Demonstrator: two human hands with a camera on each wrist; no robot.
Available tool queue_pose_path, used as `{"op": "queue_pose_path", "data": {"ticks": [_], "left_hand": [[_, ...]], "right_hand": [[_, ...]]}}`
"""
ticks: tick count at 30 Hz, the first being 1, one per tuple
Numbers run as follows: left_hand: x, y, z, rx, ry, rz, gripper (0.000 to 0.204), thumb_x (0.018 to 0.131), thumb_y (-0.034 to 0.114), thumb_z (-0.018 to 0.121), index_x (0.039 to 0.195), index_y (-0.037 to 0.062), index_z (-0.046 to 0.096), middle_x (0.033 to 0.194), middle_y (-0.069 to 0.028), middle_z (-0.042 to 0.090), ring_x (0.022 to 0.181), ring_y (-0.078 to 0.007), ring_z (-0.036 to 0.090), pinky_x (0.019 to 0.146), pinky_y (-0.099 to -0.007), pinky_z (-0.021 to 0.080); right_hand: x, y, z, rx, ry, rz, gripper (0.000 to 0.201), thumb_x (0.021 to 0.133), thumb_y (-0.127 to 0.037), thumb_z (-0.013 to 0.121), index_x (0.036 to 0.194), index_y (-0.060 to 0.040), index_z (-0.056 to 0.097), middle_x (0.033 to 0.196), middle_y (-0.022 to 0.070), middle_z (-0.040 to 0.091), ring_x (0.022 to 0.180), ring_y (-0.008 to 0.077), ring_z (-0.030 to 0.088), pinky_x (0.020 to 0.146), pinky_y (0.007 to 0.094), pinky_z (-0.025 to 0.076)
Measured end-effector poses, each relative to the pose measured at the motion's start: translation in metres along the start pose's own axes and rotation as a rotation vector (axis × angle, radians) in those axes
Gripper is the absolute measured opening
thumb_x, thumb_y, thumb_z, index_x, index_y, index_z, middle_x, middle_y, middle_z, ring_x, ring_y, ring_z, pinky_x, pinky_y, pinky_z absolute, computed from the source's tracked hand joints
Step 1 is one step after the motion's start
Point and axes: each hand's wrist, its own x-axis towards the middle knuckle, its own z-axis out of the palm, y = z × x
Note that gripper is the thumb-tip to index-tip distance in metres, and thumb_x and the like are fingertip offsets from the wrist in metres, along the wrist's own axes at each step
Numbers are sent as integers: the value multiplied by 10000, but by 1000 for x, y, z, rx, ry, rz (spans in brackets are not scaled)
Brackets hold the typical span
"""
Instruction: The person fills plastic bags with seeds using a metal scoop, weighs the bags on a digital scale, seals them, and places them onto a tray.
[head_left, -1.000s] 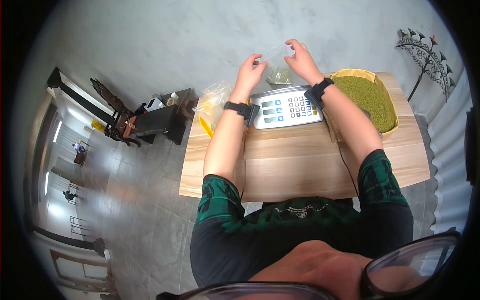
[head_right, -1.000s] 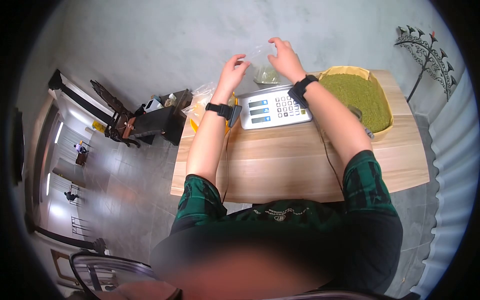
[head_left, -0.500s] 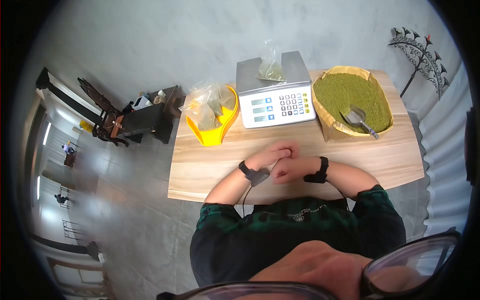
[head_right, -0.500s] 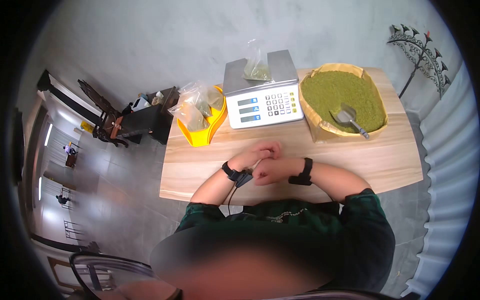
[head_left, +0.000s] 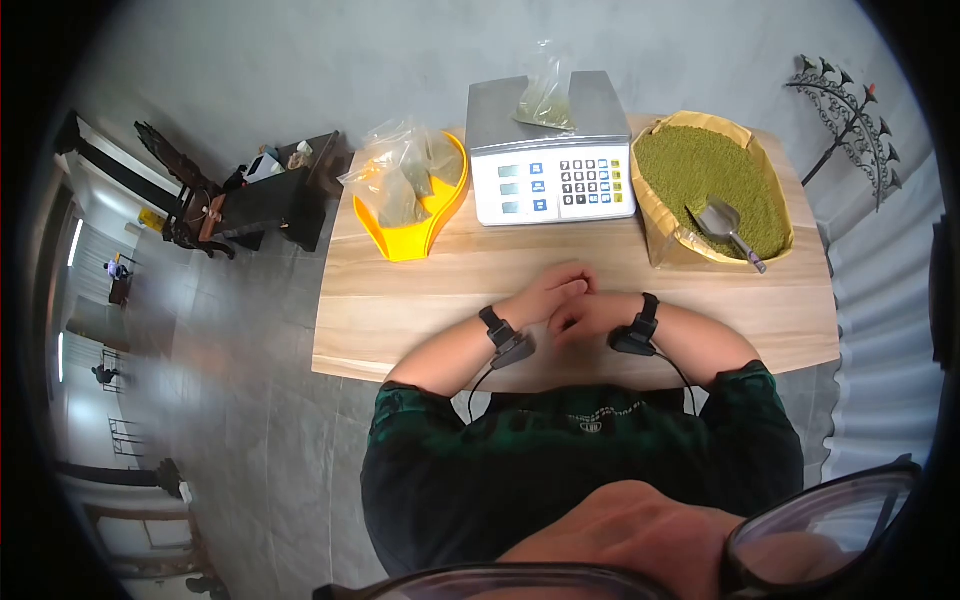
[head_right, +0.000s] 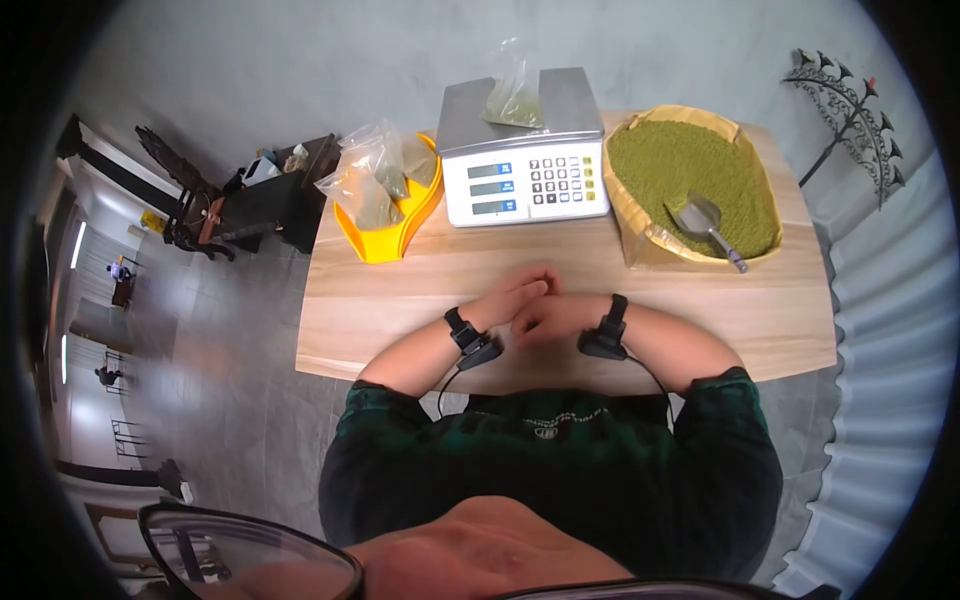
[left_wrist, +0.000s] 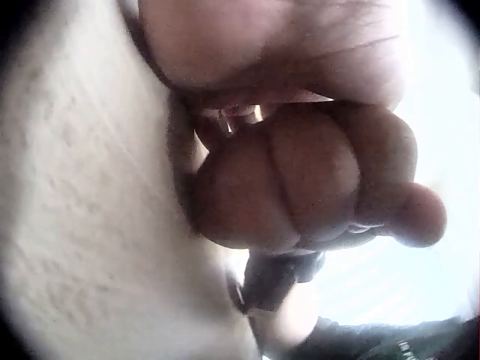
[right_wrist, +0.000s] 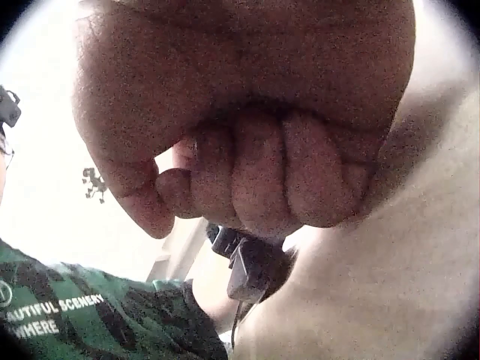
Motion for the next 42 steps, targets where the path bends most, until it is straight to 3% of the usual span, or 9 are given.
{"op": "queue_pose_path", "data": {"ticks": [2, 6, 8, 14, 17, 29, 42], "left_hand": [[4, 6, 6, -190, 31, -29, 235, 972, 229, 528, 869, 23, 571, 819, -13, 568, 789, -103, 499, 709, -272, 441], [5, -7, -3, -177, -35, -90, 233, 971, 227, 540, 884, 18, 595, 832, -2, 579, 793, -87, 501, 701, -263, 442], [2, -14, -2, -133, 89, -130, 235, 971, 223, 548, 879, 16, 610, 825, 7, 579, 783, -72, 495, 686, -255, 441], [1, -10, 1, -253, 161, -197, 234, 975, 198, 533, 833, 22, 592, 788, 16, 552, 756, -69, 475, 671, -247, 432], [6, -10, 0, -190, 136, -55, 243, 980, 240, 513, 864, 36, 575, 799, 11, 543, 752, -74, 481, 674, -226, 428], [5, -6, -2, -209, 167, -185, 285, 986, 243, 498, 782, 50, 544, 754, 13, 515, 731, -77, 464, 660, -235, 412], [10, 2, -5, -179, 133, -137, 305, 993, 256, 452, 805, 37, 552, 786, -2, 523, 767, -88, 474, 694, -235, 413]], "right_hand": [[0, -4, -7, 4, -47, 36, 267, 963, -218, 593, 749, -60, 567, 643, -54, 472, 624, 46, 420, 565, 252, 357], [1, -7, -8, 52, -97, 56, 255, 960, -219, 601, 751, -75, 581, 648, -72, 462, 626, 21, 410, 560, 228, 337], [0, -10, -10, 72, -102, 89, 255, 957, -218, 604, 746, -77, 578, 648, -75, 458, 627, 20, 409, 560, 225, 334], [-2, -12, -12, 152, -29, 139, 247, 941, -208, 623, 734, -80, 578, 653, -80, 459, 634, 17, 404, 558, 221, 325], [-2, -4, -15, 198, 5, 129, 246, 934, -202, 628, 726, -81, 578, 652, -80, 451, 633, 18, 397, 556, 220, 319], [-2, -12, -16, 252, -34, 156, 275, 923, -206, 624, 688, -100, 529, 646, -80, 428, 633, 25, 385, 578, 224, 326], [0, -3, -16, 408, -2, 157, 331, 925, -193, 629, 643, -117, 473, 632, -97, 367, 603, 17, 323, 550, 224, 266]]}}
